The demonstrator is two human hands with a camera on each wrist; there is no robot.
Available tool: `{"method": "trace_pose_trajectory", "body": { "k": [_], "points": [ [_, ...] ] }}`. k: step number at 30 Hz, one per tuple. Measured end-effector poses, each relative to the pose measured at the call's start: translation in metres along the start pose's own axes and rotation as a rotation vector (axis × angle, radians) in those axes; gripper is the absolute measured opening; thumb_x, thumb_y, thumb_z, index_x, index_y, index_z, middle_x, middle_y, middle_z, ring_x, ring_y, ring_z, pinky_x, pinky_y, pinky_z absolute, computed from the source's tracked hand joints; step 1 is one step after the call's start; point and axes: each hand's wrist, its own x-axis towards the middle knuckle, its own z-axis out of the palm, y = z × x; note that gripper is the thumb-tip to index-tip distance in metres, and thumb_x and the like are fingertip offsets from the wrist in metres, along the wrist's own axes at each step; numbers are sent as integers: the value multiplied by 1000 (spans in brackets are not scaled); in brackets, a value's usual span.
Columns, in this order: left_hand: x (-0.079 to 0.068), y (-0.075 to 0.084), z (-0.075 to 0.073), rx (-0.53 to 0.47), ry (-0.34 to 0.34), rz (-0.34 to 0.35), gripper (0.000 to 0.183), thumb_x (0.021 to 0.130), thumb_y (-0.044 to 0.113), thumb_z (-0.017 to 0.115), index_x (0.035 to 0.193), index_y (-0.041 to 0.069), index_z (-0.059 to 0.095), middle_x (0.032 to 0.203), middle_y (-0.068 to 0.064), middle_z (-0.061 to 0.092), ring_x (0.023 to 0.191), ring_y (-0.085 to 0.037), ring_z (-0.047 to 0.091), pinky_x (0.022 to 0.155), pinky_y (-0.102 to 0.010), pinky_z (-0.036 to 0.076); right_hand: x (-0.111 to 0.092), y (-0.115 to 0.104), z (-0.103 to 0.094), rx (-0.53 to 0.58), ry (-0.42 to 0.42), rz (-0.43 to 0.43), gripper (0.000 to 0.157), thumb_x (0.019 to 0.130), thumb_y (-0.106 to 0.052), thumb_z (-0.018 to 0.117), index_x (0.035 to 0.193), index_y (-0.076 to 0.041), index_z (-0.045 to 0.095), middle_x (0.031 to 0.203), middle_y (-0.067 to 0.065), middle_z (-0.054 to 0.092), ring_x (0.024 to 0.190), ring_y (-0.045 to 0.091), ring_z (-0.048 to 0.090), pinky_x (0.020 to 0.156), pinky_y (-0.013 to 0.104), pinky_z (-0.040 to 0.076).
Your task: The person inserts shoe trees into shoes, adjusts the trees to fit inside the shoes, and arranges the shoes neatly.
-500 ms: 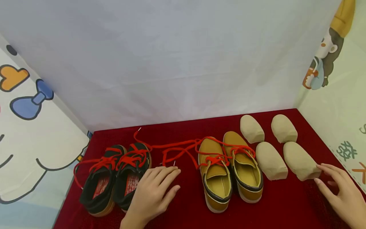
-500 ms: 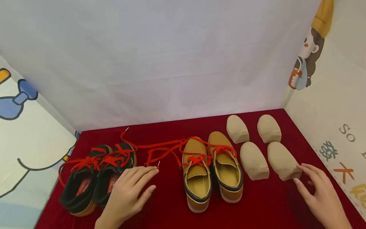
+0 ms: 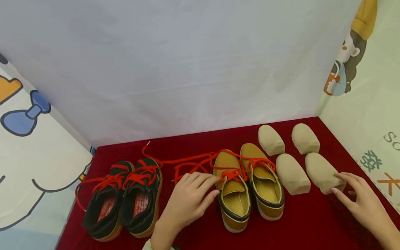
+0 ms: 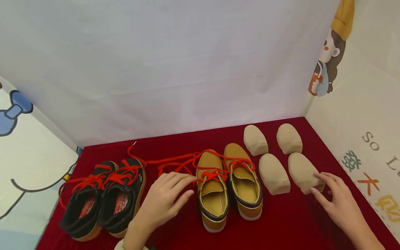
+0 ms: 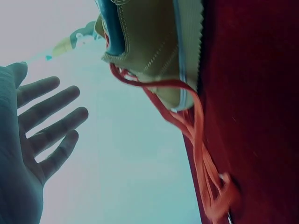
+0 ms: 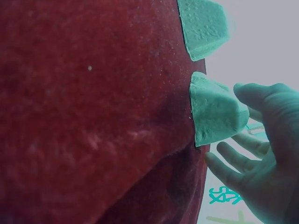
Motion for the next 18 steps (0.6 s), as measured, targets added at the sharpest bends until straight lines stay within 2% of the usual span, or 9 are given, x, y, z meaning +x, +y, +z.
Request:
{"method": "trace_pose_trajectory", "body": {
  "k": [5, 11, 18],
  "points": [
    [18, 4, 12, -2, -14, 22, 28, 106, 37, 59, 124, 21, 73, 120, 7, 73, 107, -13, 67, 83, -31, 53, 2, 0, 3, -15, -10, -8, 47, 94, -4, 75, 136, 9, 57, 134, 37, 49, 113, 46, 43, 69, -4, 27],
    [36, 10, 21, 5, -45, 47, 23, 104, 30, 63, 124, 22, 73, 117, 9, 74, 106, -12, 66, 81, -28, 52, 8, 0, 5, -8, -40, 3, 53, 95, -7, 76, 139, 12, 53, 134, 41, 44, 113, 53, 45, 69, -6, 28],
    [53, 18, 35, -25, -136, 43, 22, 106, 32, 61, 123, 24, 73, 120, 10, 73, 109, -12, 65, 82, -28, 51, 6, 1, 9, -36, -52, 11, 54, 91, -4, 79, 138, 9, 54, 134, 40, 46, 111, 50, 47, 68, -5, 27]
  ]
}}
